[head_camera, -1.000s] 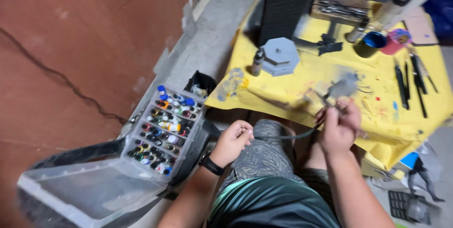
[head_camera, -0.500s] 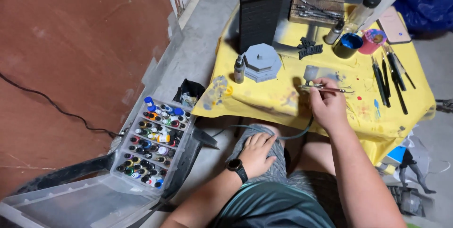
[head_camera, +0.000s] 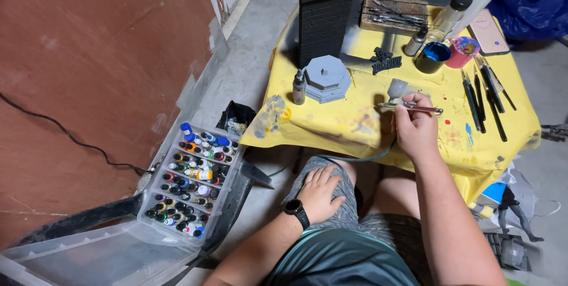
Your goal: The person prepares an airbrush for use by selecting paint from a storage case, shaking the bottle, and carefully adding paint to the airbrush reservoir while performing minor adjustments.
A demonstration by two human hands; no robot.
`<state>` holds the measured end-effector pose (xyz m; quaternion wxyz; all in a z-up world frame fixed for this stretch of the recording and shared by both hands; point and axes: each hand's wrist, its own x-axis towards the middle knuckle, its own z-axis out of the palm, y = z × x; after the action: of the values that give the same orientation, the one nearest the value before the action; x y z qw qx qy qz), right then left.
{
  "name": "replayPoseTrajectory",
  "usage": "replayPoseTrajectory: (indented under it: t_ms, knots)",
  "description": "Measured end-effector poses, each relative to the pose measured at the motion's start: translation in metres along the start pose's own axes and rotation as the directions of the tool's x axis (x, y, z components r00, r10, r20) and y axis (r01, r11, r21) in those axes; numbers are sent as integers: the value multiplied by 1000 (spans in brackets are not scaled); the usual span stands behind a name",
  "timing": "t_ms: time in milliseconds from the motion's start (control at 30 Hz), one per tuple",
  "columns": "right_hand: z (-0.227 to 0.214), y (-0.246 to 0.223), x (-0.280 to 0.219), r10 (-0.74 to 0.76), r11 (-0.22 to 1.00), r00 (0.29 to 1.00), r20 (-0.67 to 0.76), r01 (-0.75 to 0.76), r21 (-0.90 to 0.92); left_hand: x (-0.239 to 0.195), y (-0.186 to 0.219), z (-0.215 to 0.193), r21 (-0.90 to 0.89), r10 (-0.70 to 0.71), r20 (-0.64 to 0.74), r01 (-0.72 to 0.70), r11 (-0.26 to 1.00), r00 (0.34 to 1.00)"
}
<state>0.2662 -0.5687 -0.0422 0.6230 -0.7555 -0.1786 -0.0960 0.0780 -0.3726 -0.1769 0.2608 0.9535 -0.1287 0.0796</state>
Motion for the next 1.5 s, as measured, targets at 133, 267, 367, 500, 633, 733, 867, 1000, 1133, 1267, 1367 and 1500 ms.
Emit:
replayPoseTrajectory:
  t_ms: [133, 267, 367, 500, 633, 733, 867, 1000, 1133, 1267, 1367, 1500]
  knots:
    - [4, 0, -2, -25, 1000, 1000, -10, 24, -10, -1, 0, -3, -14, 12, -1, -12, 1000, 1000]
    - [6, 5, -10, -48, 989, 998, -46, 41, -142, 2, 3, -8, -23, 31, -17, -31, 999, 999]
    - [8, -7, -19, 10, 963, 999, -34, -19, -269, 3, 4, -10, -59, 21, -17, -22, 998, 1000]
    - [11, -24, -26, 77, 977, 997, -6, -76, -200, 2, 1, -7, -75, -2, -23, 0, 997, 1000]
    - [10, -6, -28, -16, 970, 1000, -21, 10, -242, 3, 1, -7, -78, 2, -3, -2, 997, 1000]
    - [11, -18, -31, 107, 986, 994, 11, -104, -129, 2, 0, -5, -72, -20, 4, 20, 997, 1000]
    - [11, -8, -31, 61, 993, 998, 14, -59, -101, 2, 0, -8, -76, -21, 21, 22, 997, 1000]
    - [12, -12, -31, 89, 995, 996, 3, -89, -44, 2, -2, -5, -71, -14, 18, 15, 997, 1000]
    - [16, -2, -30, 71, 988, 997, -22, -74, -138, 1, -5, -6, -78, -14, 51, 18, 997, 999]
    - [17, 3, -33, 18, 988, 996, -84, -30, -151, 1, -12, 1, -78, 13, 10, -13, 997, 1000]
    - [20, -6, -35, 33, 996, 995, -89, -40, -80, 4, -9, -4, -76, 2, 24, 0, 997, 1000]
    - [22, -4, -38, 18, 994, 997, -69, -10, 108, 5, -6, -8, -60, -27, 39, 30, 998, 999]
